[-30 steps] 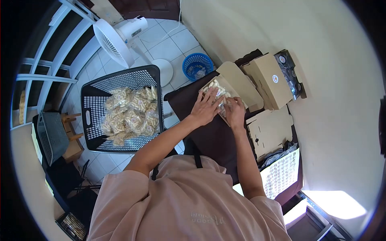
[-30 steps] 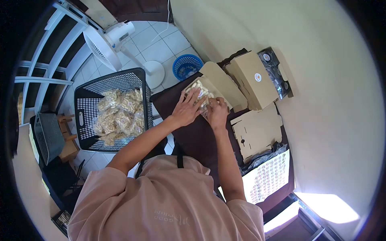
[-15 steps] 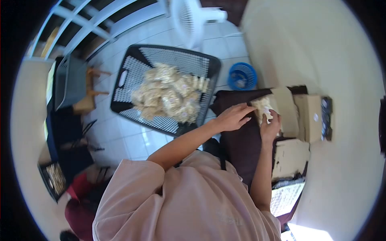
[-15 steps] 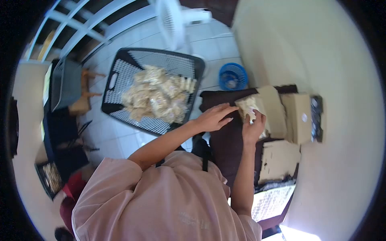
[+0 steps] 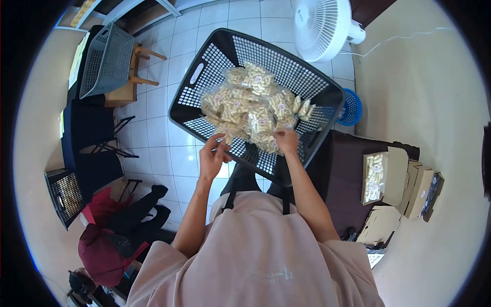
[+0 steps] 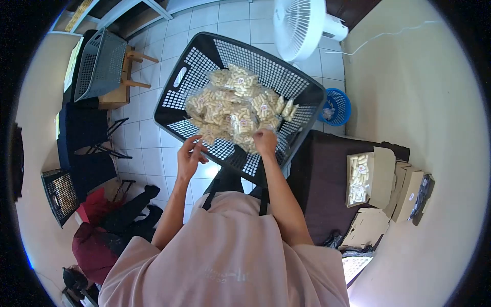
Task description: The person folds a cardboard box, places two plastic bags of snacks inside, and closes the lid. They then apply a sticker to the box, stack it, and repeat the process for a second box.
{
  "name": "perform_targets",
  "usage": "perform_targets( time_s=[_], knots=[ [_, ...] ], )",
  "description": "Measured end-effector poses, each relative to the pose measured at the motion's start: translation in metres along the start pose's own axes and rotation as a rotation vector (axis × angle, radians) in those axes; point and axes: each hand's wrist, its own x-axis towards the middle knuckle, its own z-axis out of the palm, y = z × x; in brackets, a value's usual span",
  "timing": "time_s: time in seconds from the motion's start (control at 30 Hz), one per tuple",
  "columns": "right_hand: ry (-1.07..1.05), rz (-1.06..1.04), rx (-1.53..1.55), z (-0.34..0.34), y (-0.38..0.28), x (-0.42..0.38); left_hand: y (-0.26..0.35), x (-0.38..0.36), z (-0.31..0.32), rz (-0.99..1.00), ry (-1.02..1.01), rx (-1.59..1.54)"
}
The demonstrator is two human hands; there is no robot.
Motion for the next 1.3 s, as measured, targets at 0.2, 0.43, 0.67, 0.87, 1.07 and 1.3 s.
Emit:
perform_targets(
  time_s=[0.2,0.43,0.67,0.87,1.07,1.3],
  knots=[
    [-0.143,0.359,-0.217,0.045,-0.045,0.038,-0.011,0.019,-0.057,-0.033,0.063,-0.039],
    [-0.334,0.407,-0.150,0.067,-0.035,0.052,-0.024,0.049,-0.088,-0.033,-0.016,-0.027],
    [-0.244,0.482,1.268,-0.033,-0.102,-0.025,-0.013,0.073,-0.042,-0.076,-0.292,-0.115],
    [-0.102,0.307,1.348,-0.108,-0.107,-0.086,-0.005,0.070,0.012,-0.135,-0.519,-0.262],
    [0.117,0.271,1.217,-0.175,-0.071,-0.129,0.031,0.050,0.081,-0.263,-0.949,-0.510],
    [0.101,0.140,1.242,-0.230,-0.010,-0.177,0.051,-0.004,0.201,-0.285,-1.054,-0.404]
  ],
)
